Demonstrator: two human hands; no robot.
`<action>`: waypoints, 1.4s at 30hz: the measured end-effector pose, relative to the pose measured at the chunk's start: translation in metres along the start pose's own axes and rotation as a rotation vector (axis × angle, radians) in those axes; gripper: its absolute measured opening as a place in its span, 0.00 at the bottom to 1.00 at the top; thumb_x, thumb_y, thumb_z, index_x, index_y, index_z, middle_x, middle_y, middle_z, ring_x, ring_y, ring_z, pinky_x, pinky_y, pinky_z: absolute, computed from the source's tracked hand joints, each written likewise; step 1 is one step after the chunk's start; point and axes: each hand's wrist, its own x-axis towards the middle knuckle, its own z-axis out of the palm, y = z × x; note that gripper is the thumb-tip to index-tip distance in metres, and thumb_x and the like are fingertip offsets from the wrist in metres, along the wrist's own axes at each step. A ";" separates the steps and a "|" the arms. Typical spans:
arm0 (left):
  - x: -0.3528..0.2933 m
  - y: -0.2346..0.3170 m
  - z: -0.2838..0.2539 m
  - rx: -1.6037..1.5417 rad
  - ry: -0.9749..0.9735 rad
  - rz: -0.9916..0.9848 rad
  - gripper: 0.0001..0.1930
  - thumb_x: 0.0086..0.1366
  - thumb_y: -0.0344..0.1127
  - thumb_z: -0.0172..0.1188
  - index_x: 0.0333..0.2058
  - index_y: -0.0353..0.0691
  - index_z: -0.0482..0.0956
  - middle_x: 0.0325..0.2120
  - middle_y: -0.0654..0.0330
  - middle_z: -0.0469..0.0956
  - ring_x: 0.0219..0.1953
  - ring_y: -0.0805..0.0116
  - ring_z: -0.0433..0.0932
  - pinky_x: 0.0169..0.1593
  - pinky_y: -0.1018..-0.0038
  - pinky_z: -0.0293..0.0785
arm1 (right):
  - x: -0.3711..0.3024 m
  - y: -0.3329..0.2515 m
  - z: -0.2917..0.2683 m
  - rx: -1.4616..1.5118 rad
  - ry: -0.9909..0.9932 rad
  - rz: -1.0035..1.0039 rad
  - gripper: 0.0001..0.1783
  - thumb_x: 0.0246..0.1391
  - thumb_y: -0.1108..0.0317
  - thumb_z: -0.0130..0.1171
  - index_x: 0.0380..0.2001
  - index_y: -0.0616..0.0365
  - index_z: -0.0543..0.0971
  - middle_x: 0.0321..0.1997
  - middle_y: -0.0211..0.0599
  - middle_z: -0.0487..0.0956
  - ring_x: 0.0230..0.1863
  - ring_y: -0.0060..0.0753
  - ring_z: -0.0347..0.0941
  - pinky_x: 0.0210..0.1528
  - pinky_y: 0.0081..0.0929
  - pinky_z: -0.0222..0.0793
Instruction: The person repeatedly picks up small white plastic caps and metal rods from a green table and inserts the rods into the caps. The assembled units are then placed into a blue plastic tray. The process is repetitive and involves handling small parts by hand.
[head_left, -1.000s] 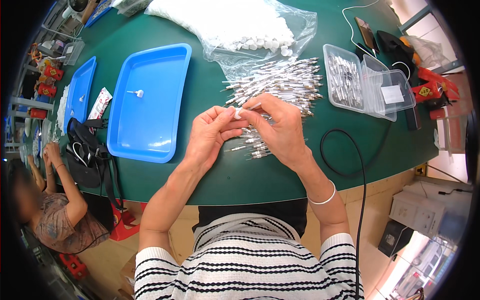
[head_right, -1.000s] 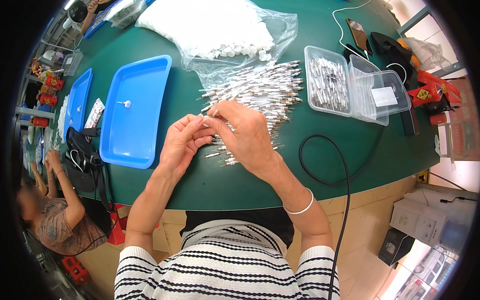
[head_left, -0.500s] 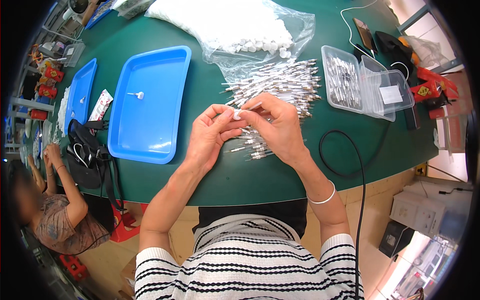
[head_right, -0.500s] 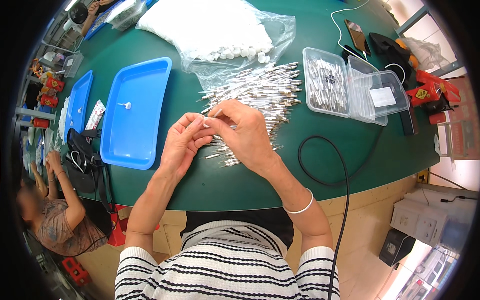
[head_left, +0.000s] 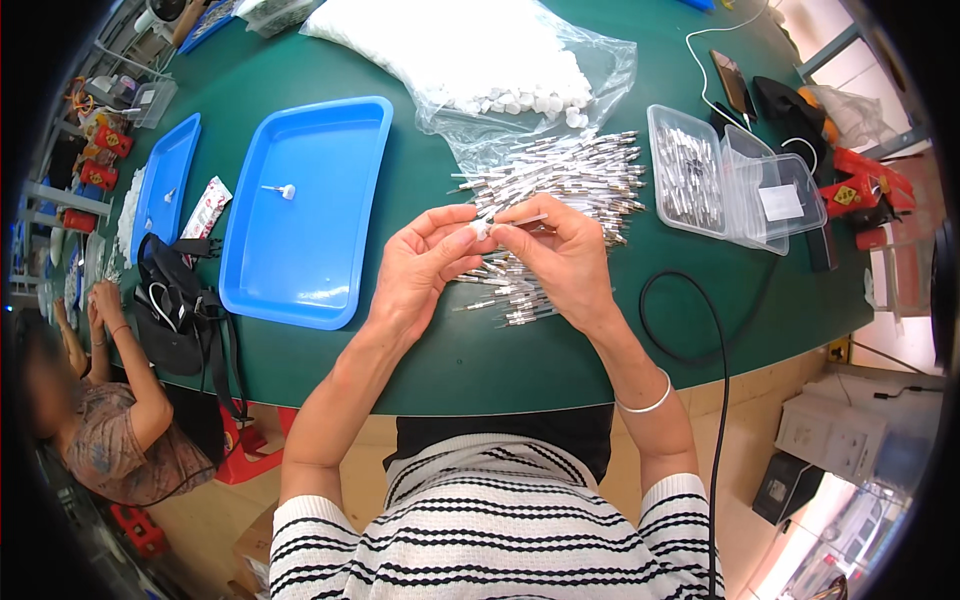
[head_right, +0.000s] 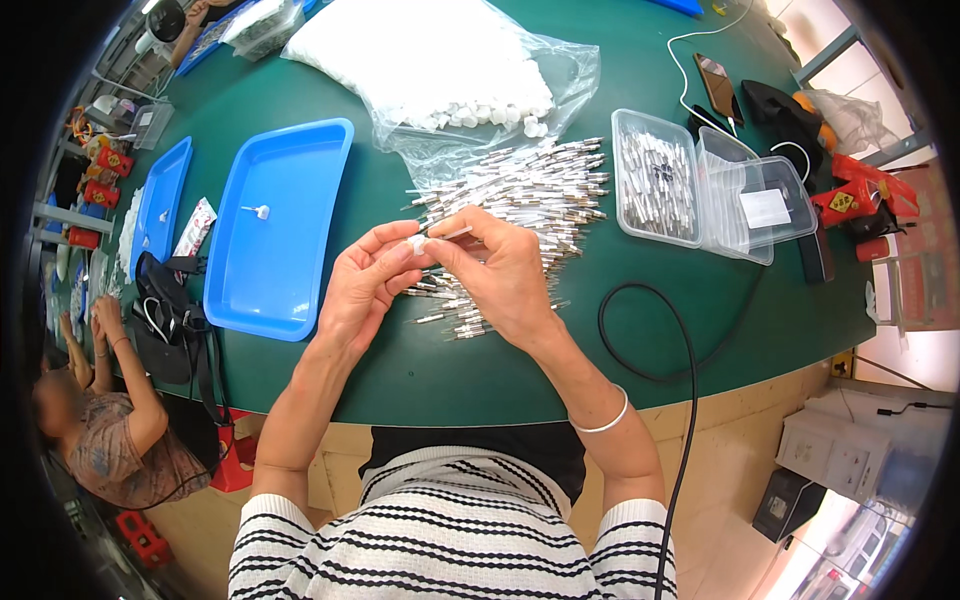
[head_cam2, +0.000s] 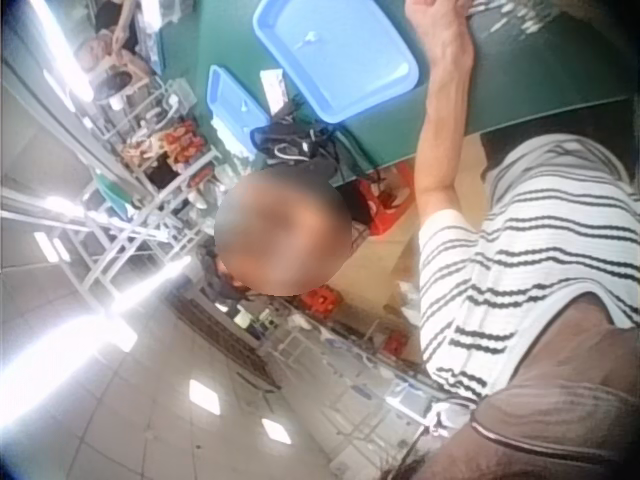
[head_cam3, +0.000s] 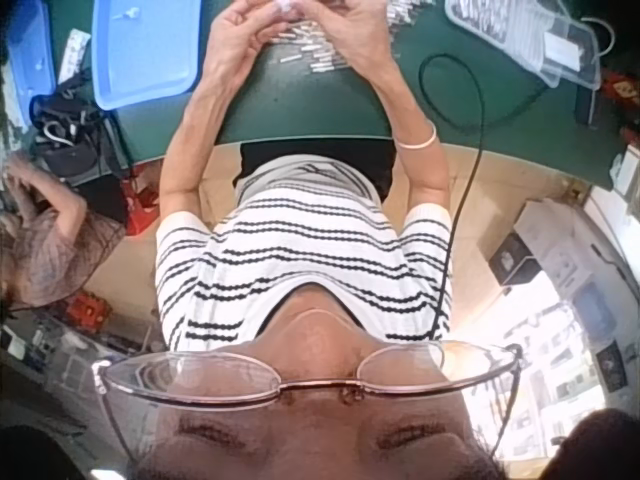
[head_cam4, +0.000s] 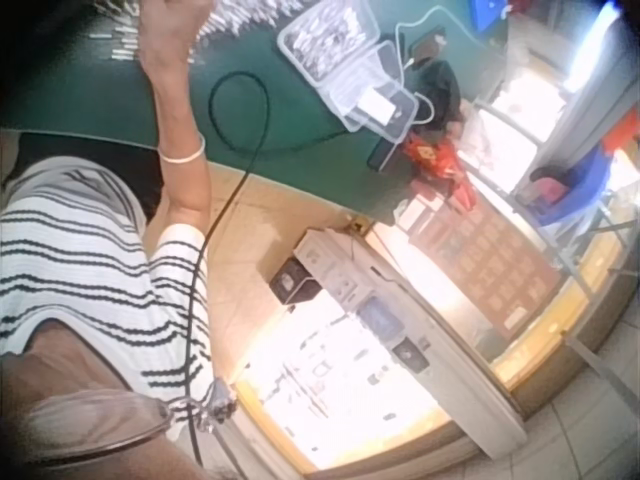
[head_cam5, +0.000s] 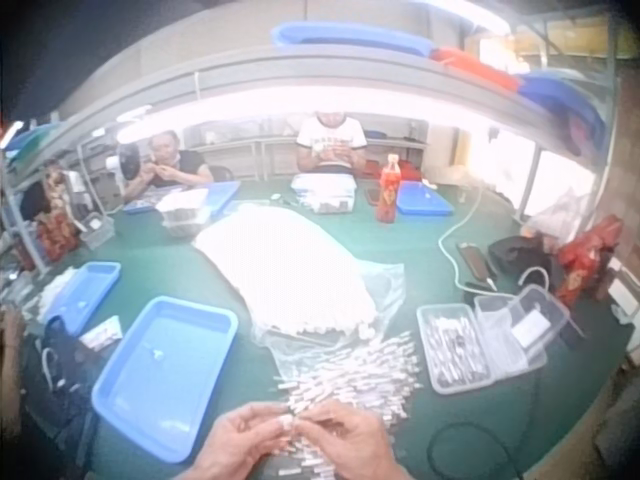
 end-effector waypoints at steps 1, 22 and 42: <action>0.000 0.000 0.000 -0.003 -0.005 -0.010 0.14 0.62 0.29 0.61 0.46 0.32 0.74 0.38 0.53 0.80 0.41 0.68 0.81 0.42 0.81 0.79 | 0.000 0.000 0.000 0.002 -0.003 0.005 0.05 0.53 0.76 0.61 0.33 0.66 0.79 0.30 0.34 0.80 0.33 0.20 0.77 0.37 0.18 0.73; -0.001 -0.003 -0.001 0.024 -0.033 0.028 0.17 0.60 0.30 0.63 0.48 0.32 0.75 0.38 0.57 0.80 0.39 0.74 0.79 0.45 0.80 0.76 | 0.002 -0.019 -0.013 -0.370 -0.152 0.102 0.08 0.55 0.70 0.59 0.30 0.67 0.77 0.20 0.35 0.75 0.21 0.18 0.67 0.25 0.22 0.64; 0.001 -0.006 -0.007 0.092 -0.072 0.117 0.12 0.61 0.27 0.62 0.42 0.31 0.77 0.36 0.57 0.80 0.38 0.73 0.79 0.46 0.77 0.76 | -0.002 -0.013 -0.010 -0.430 -0.100 -0.084 0.07 0.53 0.71 0.60 0.26 0.64 0.75 0.16 0.40 0.72 0.16 0.29 0.66 0.22 0.27 0.62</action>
